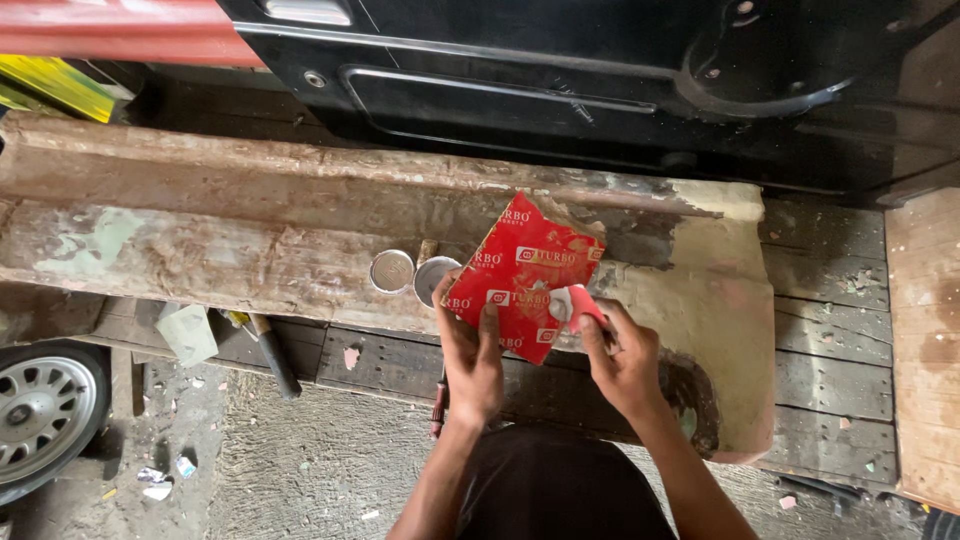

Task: The person sands a long, curved car part using a sanding block and sandpaper. They smooth the surface, then switch to a new sheet of sandpaper to continue the task.

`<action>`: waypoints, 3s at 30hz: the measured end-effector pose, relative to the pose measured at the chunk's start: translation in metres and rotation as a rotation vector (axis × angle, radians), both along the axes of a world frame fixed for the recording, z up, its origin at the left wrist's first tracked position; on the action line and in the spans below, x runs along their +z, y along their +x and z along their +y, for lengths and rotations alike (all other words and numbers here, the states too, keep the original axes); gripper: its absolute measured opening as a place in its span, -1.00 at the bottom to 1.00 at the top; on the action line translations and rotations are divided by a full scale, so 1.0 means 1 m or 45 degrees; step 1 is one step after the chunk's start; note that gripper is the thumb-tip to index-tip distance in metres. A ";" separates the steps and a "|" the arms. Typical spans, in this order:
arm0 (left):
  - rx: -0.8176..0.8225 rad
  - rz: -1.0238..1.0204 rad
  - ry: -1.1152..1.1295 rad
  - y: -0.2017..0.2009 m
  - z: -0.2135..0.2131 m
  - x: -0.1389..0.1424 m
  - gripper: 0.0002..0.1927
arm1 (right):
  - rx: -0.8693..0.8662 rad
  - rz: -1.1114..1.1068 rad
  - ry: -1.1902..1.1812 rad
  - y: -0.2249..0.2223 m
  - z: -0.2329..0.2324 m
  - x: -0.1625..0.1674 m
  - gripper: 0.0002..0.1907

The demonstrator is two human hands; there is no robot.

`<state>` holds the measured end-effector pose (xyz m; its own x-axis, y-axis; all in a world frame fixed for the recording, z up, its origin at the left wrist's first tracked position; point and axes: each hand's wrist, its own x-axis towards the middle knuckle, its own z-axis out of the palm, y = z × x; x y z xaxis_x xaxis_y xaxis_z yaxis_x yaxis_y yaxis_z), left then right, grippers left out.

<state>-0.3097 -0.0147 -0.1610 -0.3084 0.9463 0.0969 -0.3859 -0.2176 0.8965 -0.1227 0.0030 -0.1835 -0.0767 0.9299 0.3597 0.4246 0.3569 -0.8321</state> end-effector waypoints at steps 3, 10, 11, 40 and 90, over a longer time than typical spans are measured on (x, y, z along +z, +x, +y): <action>0.047 0.082 0.021 0.005 -0.001 -0.002 -0.51 | -0.012 0.018 0.030 -0.006 -0.001 -0.004 -0.80; 0.110 0.081 0.021 0.015 0.004 -0.008 -0.47 | 0.139 0.209 -0.268 -0.017 -0.013 0.001 -0.76; 0.101 0.074 0.004 0.016 0.005 -0.009 -0.48 | 0.187 0.286 -0.360 -0.016 -0.014 0.005 -0.72; 0.032 0.030 -0.058 0.015 -0.010 0.002 -0.49 | 0.097 -0.547 0.747 -0.012 0.017 0.036 -0.74; -0.191 -0.709 0.029 0.015 -0.008 0.005 -0.47 | 0.104 0.792 -0.229 0.005 0.012 0.006 -0.69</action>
<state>-0.2943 -0.0226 -0.1563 -0.1810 0.9833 -0.0210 -0.8267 -0.1406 0.5448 -0.1179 0.0150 -0.1771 0.0229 0.9798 0.1989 -0.1781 0.1998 -0.9635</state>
